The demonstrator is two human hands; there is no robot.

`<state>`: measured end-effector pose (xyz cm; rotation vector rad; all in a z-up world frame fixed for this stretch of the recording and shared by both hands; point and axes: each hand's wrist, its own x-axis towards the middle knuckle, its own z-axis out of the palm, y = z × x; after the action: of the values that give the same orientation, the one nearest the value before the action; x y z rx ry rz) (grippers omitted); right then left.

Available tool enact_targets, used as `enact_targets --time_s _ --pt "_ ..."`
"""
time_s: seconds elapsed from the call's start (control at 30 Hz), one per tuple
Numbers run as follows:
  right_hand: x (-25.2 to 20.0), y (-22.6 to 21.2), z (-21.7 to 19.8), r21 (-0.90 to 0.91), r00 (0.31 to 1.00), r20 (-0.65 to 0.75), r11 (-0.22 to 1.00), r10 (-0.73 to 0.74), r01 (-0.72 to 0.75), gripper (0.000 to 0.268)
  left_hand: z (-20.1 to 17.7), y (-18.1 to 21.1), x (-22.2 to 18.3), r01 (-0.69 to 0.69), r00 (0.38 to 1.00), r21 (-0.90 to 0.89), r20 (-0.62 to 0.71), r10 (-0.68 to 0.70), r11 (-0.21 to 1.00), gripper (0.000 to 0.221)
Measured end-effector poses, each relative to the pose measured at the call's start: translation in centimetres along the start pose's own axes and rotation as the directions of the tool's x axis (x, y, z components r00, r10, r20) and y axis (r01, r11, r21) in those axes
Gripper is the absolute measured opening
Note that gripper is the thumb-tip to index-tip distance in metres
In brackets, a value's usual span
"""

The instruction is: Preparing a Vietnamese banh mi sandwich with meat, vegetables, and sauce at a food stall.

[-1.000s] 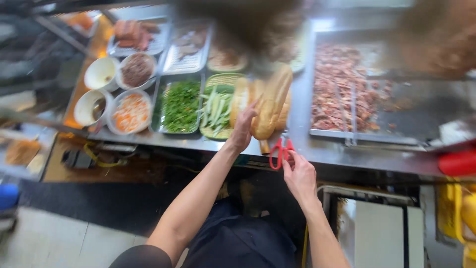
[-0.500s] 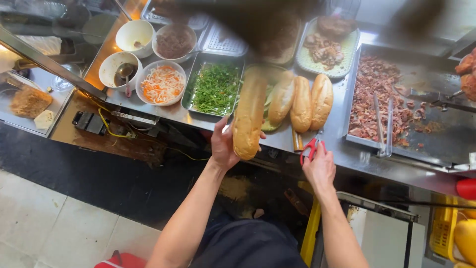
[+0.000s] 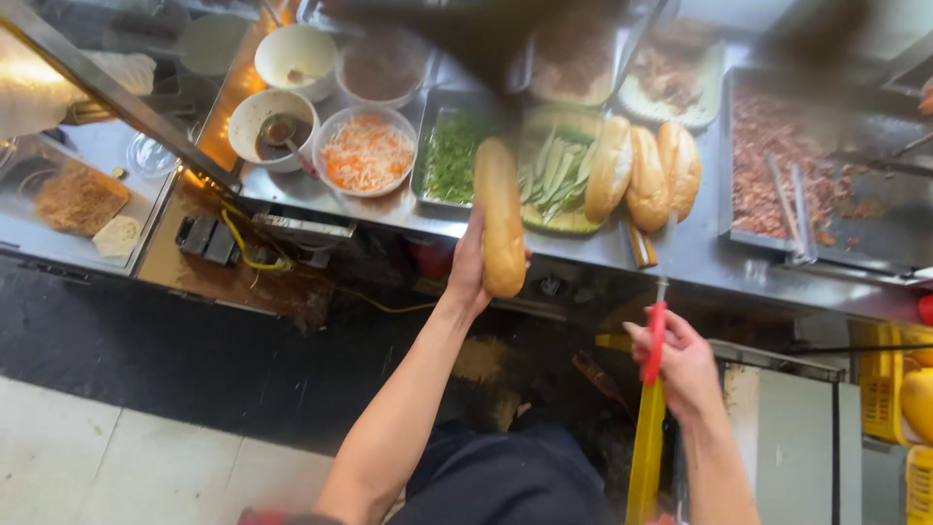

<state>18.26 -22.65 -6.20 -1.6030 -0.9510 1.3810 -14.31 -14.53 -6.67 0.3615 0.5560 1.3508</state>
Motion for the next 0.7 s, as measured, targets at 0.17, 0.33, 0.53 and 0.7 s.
enact_targets --time_s 0.17,0.33,0.53,0.7 --pt "-10.1 -4.5 8.9 0.138 0.906 0.411 0.975 0.104 -0.175 0.048 -0.5 0.1 3.7 -0.111 0.992 -0.014 -0.067 0.110 0.994 0.072" --pt "-12.2 -6.2 11.5 0.055 0.820 0.502 0.936 0.275 -0.347 0.051 0.6 2.5 5.4 -0.248 0.935 0.079 -0.242 0.260 0.965 0.074" --pt "-10.4 -6.9 12.2 0.117 0.828 0.515 0.938 0.223 -0.325 0.048 1.9 0.9 4.8 -0.196 0.915 0.129 -0.332 0.228 0.972 0.071" --pt "-7.0 -6.5 14.3 0.101 0.874 0.479 0.984 0.080 -0.146 0.047 2.8 -2.0 3.9 -0.237 0.899 0.124 -0.349 0.266 0.964 0.070"
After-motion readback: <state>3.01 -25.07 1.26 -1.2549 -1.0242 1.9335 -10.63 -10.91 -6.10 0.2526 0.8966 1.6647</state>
